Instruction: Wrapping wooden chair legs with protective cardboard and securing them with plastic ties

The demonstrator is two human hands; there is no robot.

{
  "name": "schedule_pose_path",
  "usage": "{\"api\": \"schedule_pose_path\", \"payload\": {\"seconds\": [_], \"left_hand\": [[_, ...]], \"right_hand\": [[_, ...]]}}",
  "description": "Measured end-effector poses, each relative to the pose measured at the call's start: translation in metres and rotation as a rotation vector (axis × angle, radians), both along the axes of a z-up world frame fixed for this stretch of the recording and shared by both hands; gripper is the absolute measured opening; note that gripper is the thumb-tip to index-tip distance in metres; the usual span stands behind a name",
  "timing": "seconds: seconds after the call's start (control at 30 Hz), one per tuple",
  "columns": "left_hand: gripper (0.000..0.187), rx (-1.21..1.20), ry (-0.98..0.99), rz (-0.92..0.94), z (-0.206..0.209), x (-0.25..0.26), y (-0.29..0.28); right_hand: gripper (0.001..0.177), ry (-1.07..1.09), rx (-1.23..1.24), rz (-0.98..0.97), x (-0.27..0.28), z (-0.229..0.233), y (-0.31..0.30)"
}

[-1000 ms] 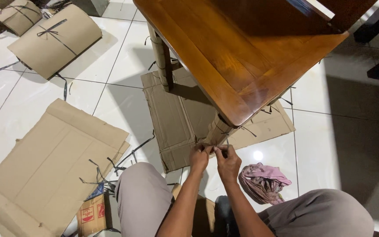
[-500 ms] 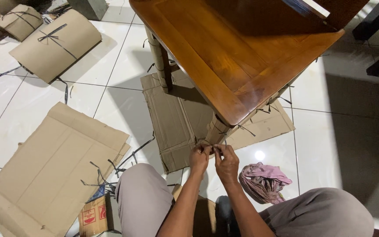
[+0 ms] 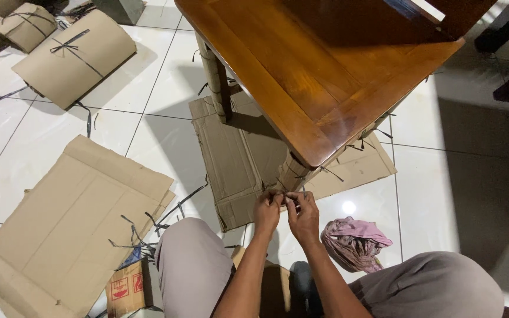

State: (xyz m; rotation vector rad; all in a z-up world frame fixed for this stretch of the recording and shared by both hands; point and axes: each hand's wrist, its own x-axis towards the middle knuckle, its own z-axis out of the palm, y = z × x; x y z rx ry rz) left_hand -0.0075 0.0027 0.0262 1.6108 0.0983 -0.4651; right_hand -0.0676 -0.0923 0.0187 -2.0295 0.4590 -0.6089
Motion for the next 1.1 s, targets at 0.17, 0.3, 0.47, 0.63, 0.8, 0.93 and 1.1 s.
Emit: {"api": "schedule_pose_path", "payload": {"seconds": [0.17,0.3,0.47,0.63,0.8,0.93,1.1], "left_hand": [[0.021,0.016,-0.042,0.002,0.02,-0.004,0.003],[0.02,-0.008,-0.058,0.026,0.014,-0.004,0.002],[0.014,-0.064,0.051,0.012,-0.015,-0.002,0.004],[0.016,-0.156,0.075,0.077,-0.024,-0.007,-0.003],[0.012,-0.124,0.047,0.101,-0.018,-0.01,-0.005],[0.018,0.082,-0.079,0.091,-0.023,-0.011,-0.005],[0.014,0.142,-0.2,0.15,-0.008,-0.015,-0.011]], "right_hand": [[0.008,0.018,0.113,-0.05,0.004,-0.002,0.003],[0.01,0.04,0.121,-0.059,0.005,0.004,0.004],[0.016,0.088,0.151,-0.085,0.004,-0.002,0.005],[0.02,0.11,0.162,-0.091,0.003,0.006,0.007],[0.026,0.129,0.174,-0.105,0.002,0.01,0.01],[0.023,0.166,0.203,-0.14,0.002,0.01,0.011],[0.022,0.164,0.21,-0.161,0.004,0.011,0.012]]}}
